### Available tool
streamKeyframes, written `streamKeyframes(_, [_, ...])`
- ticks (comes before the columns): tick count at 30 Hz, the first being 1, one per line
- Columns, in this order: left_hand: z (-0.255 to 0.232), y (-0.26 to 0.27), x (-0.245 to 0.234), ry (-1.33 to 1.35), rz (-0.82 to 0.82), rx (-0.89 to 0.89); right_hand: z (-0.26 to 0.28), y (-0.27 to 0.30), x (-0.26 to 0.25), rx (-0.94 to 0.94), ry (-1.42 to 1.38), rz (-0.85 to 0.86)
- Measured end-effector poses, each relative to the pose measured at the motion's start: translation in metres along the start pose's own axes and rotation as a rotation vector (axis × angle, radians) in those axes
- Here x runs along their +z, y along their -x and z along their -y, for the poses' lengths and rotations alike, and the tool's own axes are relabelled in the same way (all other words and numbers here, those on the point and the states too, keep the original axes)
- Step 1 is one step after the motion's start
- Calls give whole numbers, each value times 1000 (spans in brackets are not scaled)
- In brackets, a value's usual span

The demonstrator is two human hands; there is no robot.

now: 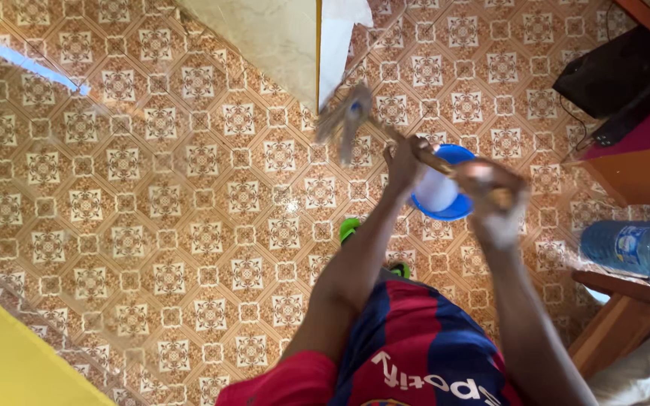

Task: The person mops a tiled floor using a mop and a blue bucket filled with soapy water, moving across different areas of the room.

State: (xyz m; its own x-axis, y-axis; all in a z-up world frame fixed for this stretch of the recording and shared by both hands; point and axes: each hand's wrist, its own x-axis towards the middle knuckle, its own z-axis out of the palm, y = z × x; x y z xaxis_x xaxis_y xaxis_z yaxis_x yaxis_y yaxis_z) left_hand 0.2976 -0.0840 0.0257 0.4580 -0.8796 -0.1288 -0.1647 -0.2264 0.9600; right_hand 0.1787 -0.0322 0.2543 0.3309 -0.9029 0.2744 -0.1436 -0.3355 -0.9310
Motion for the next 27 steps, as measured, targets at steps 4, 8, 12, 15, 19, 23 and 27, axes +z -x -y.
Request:
streamKeyframes(4, [45, -21, 27, 844, 125, -195, -72, 22, 24, -185, 239, -61])
streamKeyframes(8, [50, -2, 54, 1241, 147, -504, -58, 55, 15, -70, 154, -43])
streamKeyframes(12, [12, 24, 66, 725, 246, -120, -32, 36, -18, -83, 305, -147])
streamKeyframes(15, [-18, 46, 68, -58, 272, 224, -13, 22, -58, -14, 237, -206])
streamKeyframes(19, [-30, 49, 99, -127, 361, 228, 14, 6, -86, 12, -109, -62])
streamKeyframes(23, [-12, 40, 140, 37, 313, 213, 27, 0, -118, 61, -15, 48])
streamKeyframes(27, [8, 12, 199, 25, 348, 364, -9, -23, -154, 241, 147, 91])
